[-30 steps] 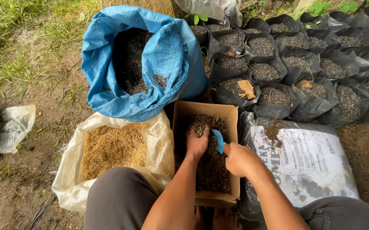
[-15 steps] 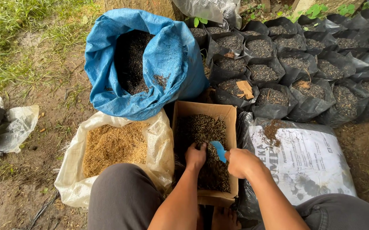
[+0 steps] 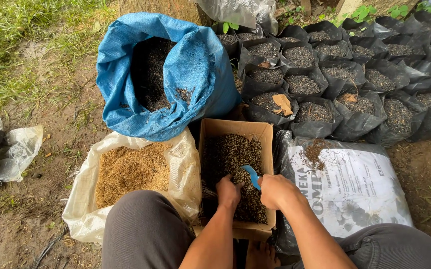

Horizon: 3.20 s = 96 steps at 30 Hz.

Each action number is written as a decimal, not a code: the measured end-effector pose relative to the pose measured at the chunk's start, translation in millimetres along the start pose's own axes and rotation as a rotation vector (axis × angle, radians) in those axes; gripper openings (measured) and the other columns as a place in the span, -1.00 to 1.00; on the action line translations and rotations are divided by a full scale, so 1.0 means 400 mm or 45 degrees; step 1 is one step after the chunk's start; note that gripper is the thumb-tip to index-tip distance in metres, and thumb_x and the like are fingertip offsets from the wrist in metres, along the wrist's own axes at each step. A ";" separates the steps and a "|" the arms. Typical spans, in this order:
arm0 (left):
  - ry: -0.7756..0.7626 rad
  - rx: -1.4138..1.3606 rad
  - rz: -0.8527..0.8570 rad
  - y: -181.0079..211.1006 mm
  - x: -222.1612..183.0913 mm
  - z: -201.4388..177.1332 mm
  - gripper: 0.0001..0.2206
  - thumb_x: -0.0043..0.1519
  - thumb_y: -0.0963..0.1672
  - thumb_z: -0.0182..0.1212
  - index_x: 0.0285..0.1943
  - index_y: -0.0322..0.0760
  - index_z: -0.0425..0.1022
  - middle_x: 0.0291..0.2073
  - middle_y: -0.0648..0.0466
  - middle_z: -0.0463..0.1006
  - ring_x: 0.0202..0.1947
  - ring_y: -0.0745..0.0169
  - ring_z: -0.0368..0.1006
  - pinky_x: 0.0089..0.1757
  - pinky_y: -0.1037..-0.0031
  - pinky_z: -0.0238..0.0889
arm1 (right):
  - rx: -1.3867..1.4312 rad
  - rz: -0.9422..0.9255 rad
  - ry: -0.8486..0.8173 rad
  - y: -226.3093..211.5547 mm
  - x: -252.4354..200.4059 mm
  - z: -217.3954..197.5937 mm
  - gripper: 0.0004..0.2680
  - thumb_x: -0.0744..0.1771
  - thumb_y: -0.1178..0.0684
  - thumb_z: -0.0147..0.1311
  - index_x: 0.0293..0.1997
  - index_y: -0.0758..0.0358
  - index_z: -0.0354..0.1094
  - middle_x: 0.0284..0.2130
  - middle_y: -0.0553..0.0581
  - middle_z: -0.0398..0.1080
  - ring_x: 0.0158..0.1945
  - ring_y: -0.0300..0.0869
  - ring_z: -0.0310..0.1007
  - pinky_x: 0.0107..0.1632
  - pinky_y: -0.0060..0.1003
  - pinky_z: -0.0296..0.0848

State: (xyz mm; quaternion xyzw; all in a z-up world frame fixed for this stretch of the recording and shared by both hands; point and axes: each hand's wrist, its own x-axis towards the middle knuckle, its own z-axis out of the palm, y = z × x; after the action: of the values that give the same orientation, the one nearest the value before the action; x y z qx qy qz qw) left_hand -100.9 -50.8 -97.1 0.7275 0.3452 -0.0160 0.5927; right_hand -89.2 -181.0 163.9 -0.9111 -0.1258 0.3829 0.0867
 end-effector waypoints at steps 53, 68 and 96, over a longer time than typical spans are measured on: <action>-0.118 0.282 0.061 0.144 -0.105 -0.045 -0.47 0.17 -0.36 -0.03 0.37 -0.32 0.41 0.12 -0.32 0.56 0.14 -0.25 0.52 0.08 0.00 0.45 | 0.365 0.066 -0.004 0.030 0.016 -0.022 -0.60 0.41 0.02 -0.26 0.33 0.56 0.16 -0.59 0.21 0.46 -0.68 -0.24 0.35 -0.40 -0.17 0.52; -0.117 0.934 0.230 0.195 -0.027 -0.005 -0.29 0.11 -0.20 0.37 0.51 -0.05 0.21 0.44 -0.36 0.05 0.36 -0.51 0.14 0.02 -0.10 0.42 | 0.346 0.150 0.189 0.034 -0.001 -0.061 -0.60 0.37 0.01 -0.21 0.33 0.45 0.24 0.19 0.56 0.36 0.30 0.32 0.35 0.23 0.25 0.40; -0.254 0.691 -0.077 0.275 0.274 -0.054 -0.12 0.24 0.15 -0.01 0.65 -0.05 -0.45 0.62 -0.13 -0.52 0.60 -0.22 -0.46 0.45 0.13 -0.46 | -0.204 0.293 0.646 0.054 0.301 0.230 -0.60 0.36 0.27 -0.28 0.41 0.63 -0.07 -0.28 0.39 0.44 -0.44 0.00 0.64 -0.49 -0.26 0.64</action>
State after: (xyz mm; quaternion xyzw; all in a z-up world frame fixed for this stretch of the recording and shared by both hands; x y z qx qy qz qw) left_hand 31.6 14.5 -44.6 0.8436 0.2899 -0.1969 0.4068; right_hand -70.5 -160.5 13.5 -0.9900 -0.0257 0.1390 -0.0010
